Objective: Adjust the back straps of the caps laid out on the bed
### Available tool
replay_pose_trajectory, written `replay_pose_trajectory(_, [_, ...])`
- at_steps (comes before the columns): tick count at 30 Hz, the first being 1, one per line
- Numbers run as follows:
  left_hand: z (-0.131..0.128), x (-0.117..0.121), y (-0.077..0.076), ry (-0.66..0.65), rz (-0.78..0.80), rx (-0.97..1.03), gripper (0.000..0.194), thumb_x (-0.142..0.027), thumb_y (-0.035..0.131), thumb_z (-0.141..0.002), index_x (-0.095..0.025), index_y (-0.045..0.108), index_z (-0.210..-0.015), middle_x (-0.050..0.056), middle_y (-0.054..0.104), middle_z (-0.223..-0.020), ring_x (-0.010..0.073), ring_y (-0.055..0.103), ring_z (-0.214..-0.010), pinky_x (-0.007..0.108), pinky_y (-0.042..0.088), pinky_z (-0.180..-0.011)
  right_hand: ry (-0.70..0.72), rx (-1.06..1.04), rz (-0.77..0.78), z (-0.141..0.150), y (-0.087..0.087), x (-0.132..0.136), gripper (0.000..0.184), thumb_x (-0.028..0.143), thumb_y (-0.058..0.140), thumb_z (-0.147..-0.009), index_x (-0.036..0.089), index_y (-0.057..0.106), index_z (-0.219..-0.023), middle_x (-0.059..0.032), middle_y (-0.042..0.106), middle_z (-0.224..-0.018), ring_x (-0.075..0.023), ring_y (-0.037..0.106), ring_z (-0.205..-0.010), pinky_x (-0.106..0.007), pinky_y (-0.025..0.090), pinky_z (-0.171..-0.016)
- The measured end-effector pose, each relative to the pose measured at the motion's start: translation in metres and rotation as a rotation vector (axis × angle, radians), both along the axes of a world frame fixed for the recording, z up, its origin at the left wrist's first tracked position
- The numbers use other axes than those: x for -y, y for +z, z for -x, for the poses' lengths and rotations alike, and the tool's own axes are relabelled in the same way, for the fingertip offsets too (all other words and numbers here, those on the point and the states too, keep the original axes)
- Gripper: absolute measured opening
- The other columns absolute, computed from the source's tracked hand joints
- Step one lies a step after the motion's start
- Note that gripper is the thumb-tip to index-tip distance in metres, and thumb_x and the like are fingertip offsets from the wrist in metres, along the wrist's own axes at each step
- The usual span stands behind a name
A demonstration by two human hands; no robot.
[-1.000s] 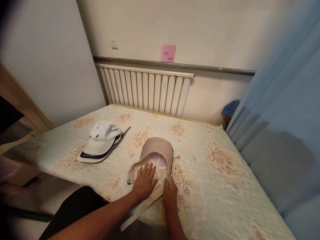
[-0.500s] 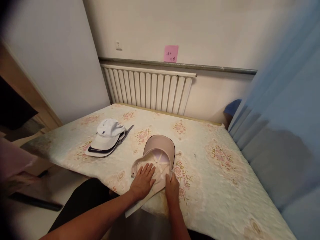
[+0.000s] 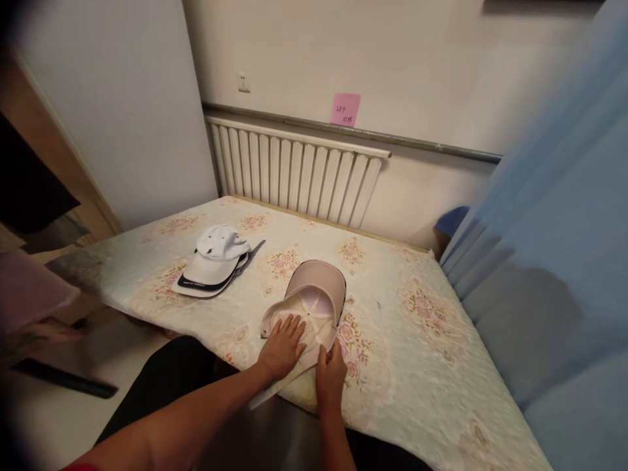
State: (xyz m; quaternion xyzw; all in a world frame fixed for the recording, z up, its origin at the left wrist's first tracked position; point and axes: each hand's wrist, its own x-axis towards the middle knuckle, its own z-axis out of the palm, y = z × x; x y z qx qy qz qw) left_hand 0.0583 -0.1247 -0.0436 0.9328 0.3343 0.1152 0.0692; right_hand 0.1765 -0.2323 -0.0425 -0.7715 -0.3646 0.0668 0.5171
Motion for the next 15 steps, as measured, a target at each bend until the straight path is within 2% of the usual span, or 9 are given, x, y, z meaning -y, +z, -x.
replay_pose_trajectory(6, [0.001, 0.001, 0.0, 0.0, -0.005, 0.023, 0.057, -0.043, 0.035, -0.091, -0.019, 0.035, -0.143, 0.01, 0.03, -0.151, 0.0277, 0.018, -0.141, 0.05, 0.013, -0.114, -0.057, 0.077, 0.02, 0.008, -0.002, 0.001, 0.044, 0.04, 0.04, -0.086, 0.012, 0.056, -0.116, -0.0171, 0.067, -0.104, -0.0269, 0.063, -0.088, -0.035, 0.045, -0.075])
replay_pose_trajectory(15, [0.0, 0.001, -0.005, 0.006, 0.003, 0.066, 0.056, -0.042, 0.037, -0.091, -0.019, 0.037, -0.142, 0.01, 0.033, -0.15, 0.0278, 0.018, -0.141, 0.049, 0.011, -0.114, -0.109, 0.179, 0.019, 0.013, 0.0, -0.001, 0.038, 0.04, 0.039, -0.085, 0.017, 0.06, -0.106, -0.0122, 0.07, -0.091, -0.0259, 0.064, -0.08, -0.033, 0.044, -0.067])
